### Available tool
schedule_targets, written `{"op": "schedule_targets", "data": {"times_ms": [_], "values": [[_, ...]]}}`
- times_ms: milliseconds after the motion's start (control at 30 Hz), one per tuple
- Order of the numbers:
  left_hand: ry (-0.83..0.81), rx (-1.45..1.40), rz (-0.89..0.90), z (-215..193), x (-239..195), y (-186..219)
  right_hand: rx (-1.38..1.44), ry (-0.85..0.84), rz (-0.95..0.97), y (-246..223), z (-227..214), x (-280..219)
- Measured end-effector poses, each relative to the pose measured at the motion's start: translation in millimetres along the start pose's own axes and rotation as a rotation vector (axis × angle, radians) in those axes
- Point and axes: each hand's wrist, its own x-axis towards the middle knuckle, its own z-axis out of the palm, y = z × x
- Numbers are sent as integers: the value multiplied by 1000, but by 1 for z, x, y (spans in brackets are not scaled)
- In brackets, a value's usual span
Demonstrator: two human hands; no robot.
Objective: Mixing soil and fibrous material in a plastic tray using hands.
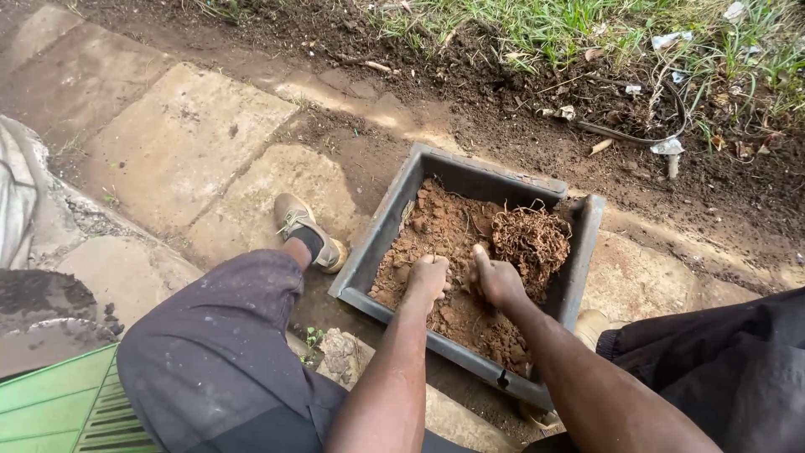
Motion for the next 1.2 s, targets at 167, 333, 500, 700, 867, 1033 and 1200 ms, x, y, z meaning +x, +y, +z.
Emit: {"op": "schedule_targets", "data": {"times_ms": [167,333,500,700,867,1033,1200], "values": [[13,6,-11,4,27,-14,926,-355,110,-45,-35,-14],[156,218,8,-29,-15,36,1010,-337,32,-33,-38,3],[264,436,42,-50,-11,38,849,-221,78,-5,-14,25],[124,675,-45,-40,11,2,595,-87,66,7,-4,36],[18,434,94,-54,-14,11,673,-150,77,-43,-34,5],[123,574,59,-58,-4,22,329,82,-22,-18,-44,34],[130,432,246,-63,-13,44,-96,129,39,10,-16,39]]}}
